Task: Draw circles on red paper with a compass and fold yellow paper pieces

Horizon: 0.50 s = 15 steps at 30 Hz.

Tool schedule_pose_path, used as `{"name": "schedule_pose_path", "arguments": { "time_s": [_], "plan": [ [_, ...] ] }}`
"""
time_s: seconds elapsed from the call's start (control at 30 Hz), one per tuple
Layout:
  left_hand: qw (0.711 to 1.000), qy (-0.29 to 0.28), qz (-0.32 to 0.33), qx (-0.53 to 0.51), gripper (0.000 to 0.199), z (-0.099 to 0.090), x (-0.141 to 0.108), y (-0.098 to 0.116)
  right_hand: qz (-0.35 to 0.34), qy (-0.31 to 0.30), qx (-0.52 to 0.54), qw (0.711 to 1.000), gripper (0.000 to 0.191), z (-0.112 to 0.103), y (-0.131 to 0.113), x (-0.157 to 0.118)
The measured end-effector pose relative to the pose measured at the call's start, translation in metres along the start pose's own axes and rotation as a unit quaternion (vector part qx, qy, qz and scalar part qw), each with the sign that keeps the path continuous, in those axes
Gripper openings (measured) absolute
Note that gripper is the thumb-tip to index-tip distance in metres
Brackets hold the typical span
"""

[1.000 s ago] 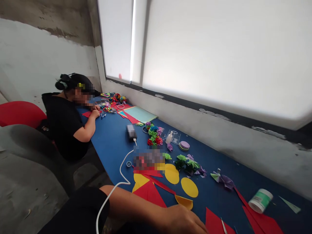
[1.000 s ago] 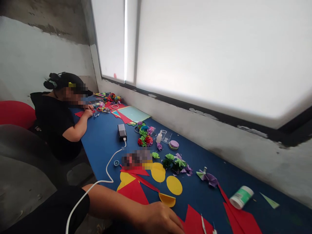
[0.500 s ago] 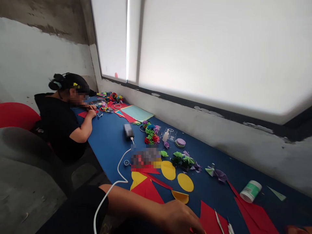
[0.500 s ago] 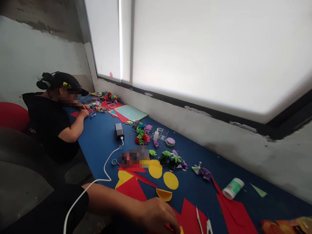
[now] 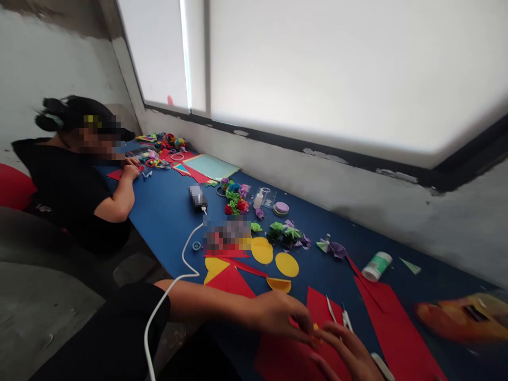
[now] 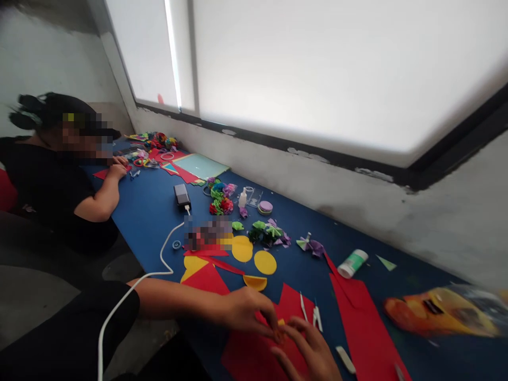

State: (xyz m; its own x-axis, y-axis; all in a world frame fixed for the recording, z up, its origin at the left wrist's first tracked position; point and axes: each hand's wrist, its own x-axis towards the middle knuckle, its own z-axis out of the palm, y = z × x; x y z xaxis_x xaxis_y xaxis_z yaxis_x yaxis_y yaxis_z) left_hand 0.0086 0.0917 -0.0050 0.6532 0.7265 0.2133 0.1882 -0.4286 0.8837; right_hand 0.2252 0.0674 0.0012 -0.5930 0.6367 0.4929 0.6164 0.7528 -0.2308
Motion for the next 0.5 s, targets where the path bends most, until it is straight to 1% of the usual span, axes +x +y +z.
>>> {"name": "schedule_pose_path", "arguments": {
  "time_s": [0.07,0.13,0.23,0.3,0.37,0.5],
  "plan": [
    [0.998,0.013,-0.02,-0.066,0.023,0.0,-0.002,-0.001,0.022,-0.009,0.028,0.999,0.029,-0.004,-0.007,0.004],
    [0.991,0.013,-0.031,-0.131,0.031,0.0,-0.003,-0.001,0.075,-0.025,0.077,0.994,0.023,-0.008,-0.014,0.006],
    [0.978,0.003,-0.042,-0.204,0.044,0.001,-0.006,0.003,0.177,-0.033,0.168,0.969,0.023,-0.011,-0.024,0.007],
    [0.971,-0.001,-0.051,-0.234,0.055,0.003,-0.008,0.007,0.225,-0.024,0.191,0.955,0.022,-0.01,-0.03,0.006],
    [0.964,-0.002,-0.063,-0.26,0.059,0.005,-0.009,0.01,0.239,-0.005,0.187,0.953,0.025,-0.008,-0.036,0.006],
    [0.947,0.011,-0.101,-0.305,0.044,0.008,-0.011,0.013,0.188,0.049,0.162,0.967,0.023,-0.003,-0.043,0.006]
  ]
}}
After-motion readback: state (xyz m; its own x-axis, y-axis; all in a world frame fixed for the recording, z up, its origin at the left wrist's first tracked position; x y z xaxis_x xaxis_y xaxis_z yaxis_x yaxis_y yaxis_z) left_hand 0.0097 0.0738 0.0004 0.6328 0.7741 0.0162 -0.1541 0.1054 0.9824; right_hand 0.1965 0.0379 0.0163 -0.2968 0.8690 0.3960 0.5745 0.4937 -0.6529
